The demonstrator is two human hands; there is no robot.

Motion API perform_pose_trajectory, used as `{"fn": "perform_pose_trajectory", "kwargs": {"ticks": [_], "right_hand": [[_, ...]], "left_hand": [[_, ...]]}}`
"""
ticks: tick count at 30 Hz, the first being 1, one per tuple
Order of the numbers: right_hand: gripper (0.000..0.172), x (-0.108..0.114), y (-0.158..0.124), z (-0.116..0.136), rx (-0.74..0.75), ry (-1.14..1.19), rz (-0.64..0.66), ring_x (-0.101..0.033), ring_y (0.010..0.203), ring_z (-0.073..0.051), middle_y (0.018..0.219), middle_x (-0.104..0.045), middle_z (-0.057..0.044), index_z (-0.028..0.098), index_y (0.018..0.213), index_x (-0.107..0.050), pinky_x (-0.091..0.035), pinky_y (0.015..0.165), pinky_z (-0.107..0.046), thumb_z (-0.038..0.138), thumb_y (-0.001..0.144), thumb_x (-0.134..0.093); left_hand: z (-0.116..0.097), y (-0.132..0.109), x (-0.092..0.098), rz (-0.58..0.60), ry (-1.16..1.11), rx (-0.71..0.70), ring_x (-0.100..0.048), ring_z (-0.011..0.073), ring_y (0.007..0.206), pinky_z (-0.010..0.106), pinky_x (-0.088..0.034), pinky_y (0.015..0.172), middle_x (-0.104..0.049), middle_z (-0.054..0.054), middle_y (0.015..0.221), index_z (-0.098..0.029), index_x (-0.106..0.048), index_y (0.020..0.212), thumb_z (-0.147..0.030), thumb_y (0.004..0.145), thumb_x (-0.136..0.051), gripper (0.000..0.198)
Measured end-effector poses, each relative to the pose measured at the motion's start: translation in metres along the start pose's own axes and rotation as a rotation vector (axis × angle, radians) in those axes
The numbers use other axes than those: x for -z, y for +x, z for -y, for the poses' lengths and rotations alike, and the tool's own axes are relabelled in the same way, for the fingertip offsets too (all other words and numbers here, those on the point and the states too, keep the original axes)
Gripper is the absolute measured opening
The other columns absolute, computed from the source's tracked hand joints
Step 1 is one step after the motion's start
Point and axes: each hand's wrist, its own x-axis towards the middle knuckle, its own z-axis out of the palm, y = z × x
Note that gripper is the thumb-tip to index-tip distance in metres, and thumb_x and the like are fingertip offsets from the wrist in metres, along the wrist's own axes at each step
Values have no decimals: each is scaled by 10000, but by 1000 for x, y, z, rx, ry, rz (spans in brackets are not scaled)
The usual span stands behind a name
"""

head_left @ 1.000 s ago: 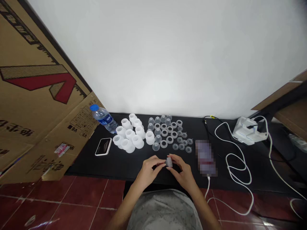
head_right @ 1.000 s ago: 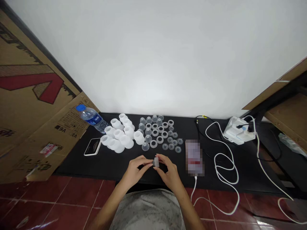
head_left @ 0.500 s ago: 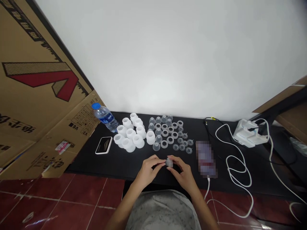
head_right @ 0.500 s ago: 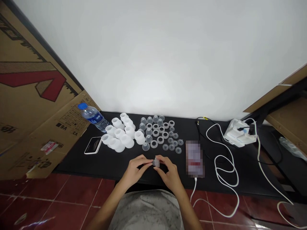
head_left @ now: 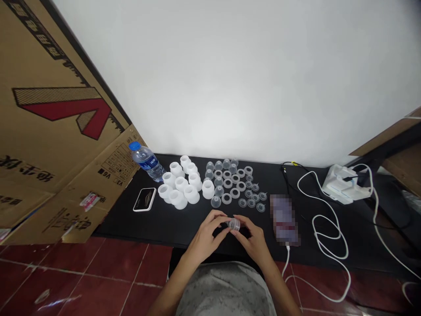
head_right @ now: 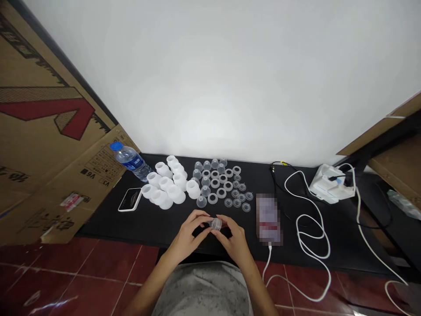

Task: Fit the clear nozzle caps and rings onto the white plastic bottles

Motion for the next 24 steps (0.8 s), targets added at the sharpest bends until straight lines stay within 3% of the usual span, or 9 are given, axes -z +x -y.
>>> {"fn": "perform_pose_trajectory", "kwargs": {"ticks": [7,16,24], "right_hand": [[386,1,-1,4,20,-38,38,-802,1075,-250,1228,-814,-73,282,1379,-702,-647,975,-368,372,1006,-745],[356,0,-1,8,14,-17,46,-762,1025,-247,1145,-783,-76,275,1332,-714,-630,916,-365,401,1002,-757],[373,0,3,6,-1,-9,77,-767,988,-248,1141,-789,-67,297,1361,-733,-637,908,-375,405,1005,-757]], "left_hand": [[-2,2,-2,17,-39,-46,-742,214,1086,337,-634,962,-728,86,1266,-304,-729,1346,-275,1094,-607,281],[5,-2,-9,-61,-4,-52,-723,188,911,293,-586,854,-736,53,999,-252,-759,1231,-277,1087,-632,194],[11,-5,-6,-89,30,-62,-721,189,895,286,-579,819,-722,63,979,-236,-781,1199,-309,1092,-628,200]]}}
